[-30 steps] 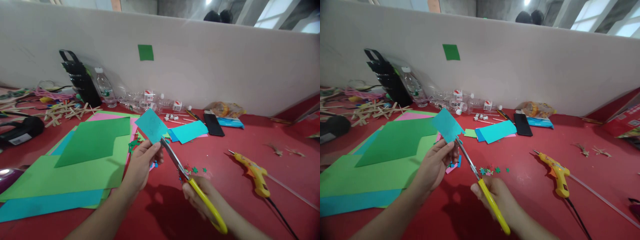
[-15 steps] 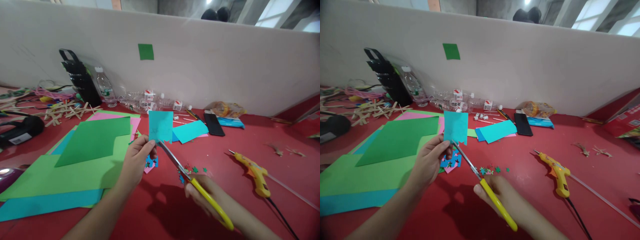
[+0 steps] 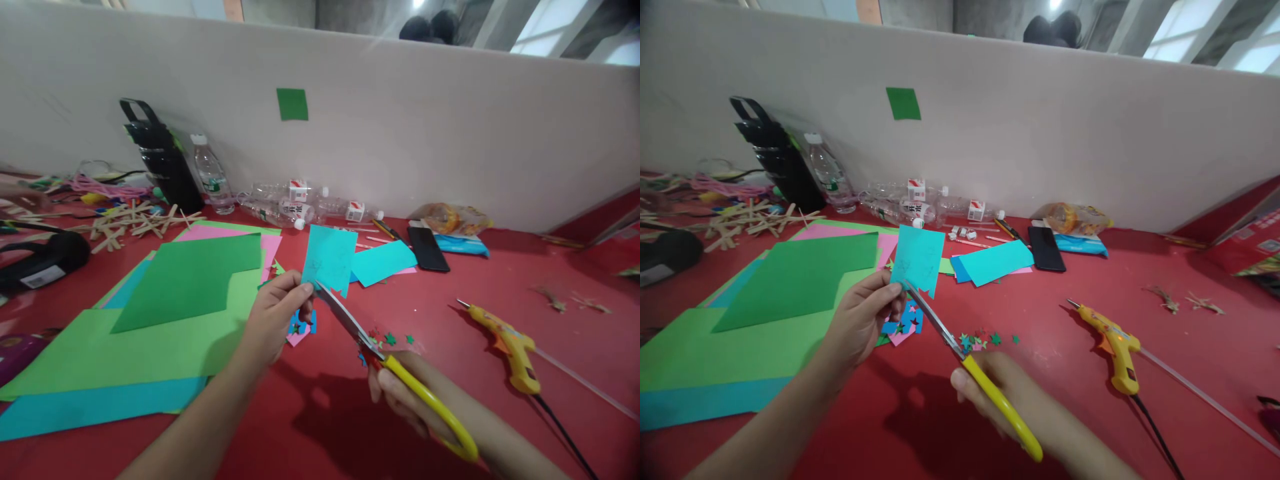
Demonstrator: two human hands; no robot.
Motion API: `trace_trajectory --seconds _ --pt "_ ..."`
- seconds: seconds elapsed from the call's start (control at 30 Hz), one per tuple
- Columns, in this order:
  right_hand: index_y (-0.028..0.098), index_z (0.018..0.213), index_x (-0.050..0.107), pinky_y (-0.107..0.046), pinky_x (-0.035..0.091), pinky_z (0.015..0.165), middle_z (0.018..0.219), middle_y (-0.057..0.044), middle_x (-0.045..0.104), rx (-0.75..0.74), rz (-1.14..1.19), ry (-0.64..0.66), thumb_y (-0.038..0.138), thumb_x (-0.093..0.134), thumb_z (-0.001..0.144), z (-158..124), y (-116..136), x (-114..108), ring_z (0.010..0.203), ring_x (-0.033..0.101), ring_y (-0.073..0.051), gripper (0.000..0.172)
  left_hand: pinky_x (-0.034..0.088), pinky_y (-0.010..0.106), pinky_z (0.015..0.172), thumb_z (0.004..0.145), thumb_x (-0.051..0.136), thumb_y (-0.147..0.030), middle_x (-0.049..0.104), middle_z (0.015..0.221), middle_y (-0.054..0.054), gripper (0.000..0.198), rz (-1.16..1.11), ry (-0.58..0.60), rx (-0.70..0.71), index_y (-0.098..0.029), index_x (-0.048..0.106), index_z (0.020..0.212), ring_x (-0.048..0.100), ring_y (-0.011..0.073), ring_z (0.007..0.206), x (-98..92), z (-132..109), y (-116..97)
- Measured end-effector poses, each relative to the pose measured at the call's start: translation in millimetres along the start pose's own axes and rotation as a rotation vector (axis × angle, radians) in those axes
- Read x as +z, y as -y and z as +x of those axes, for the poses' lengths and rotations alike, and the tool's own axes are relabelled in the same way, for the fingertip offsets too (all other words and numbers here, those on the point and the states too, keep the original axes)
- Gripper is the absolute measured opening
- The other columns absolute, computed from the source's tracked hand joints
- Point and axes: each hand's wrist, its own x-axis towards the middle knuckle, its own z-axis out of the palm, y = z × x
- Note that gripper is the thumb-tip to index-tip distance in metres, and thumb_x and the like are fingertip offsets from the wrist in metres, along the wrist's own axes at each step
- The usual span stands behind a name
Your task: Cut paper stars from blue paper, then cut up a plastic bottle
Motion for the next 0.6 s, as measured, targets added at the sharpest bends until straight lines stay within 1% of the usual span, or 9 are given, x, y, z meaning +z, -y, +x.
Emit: trace_trajectory --seconds 0.1,0.27,0.47,0.6 --pt "0.018 0.077 0.052 -0.019 0.027 0.037 0.051 0.008 0.04 -0.003 0.006 -0.008 0.093 0.035 0.067 -0.5 0.7 0.1 0.036 0.034 -0.005 0.077 0.04 0.016 0.045 0.079 0.063 -0.023 0.055 0.051 -0.006 0.017 0.008 0.003 -0.002 -0.018 0.058 0.063 0.05 0.0055 0.045 -1.3 1.0 1.1" --pt "0.018 0.076 0.052 -0.019 0.027 0.039 0.053 0.007 0.039 -0.048 -0.006 -0.05 0.089 0.034 0.074 -4.5 3.4 1.5 0.038 0.034 -0.005 0.073 0.04 0.016 0.045 0.079 0.063 -0.023 0.055 0.051 -0.006 0.018 0.021 0.009 -0.001 -0.018 0.057 0.063 0.05 0.0054 0.045 -2.2 2.4 1.9" --pt "0.02 0.07 0.048 -0.02 0.027 0.037 0.051 0.008 0.034 -0.028 0.012 -0.081 0.088 0.039 0.072 -5.9 9.6 3.5 0.039 0.03 -0.006 0.069 0.04 0.016 0.045 0.08 0.063 -0.023 0.056 0.051 -0.006 0.018 0.025 0.021 -0.014 -0.018 0.057 0.063 0.049 0.0053 0.045 -2.6 2.4 1.0" --pt "0.021 0.07 0.046 -0.02 0.025 0.036 0.049 0.009 0.032 0.003 0.045 -0.086 0.084 0.043 0.075 -6.1 12.9 5.4 0.039 0.027 -0.006 0.063 0.04 0.016 0.045 0.08 0.064 -0.025 0.056 0.051 -0.005 0.02 -0.02 0.013 -0.037 -0.018 0.056 0.063 0.05 0.0058 0.046 0.3 1.3 -0.1"
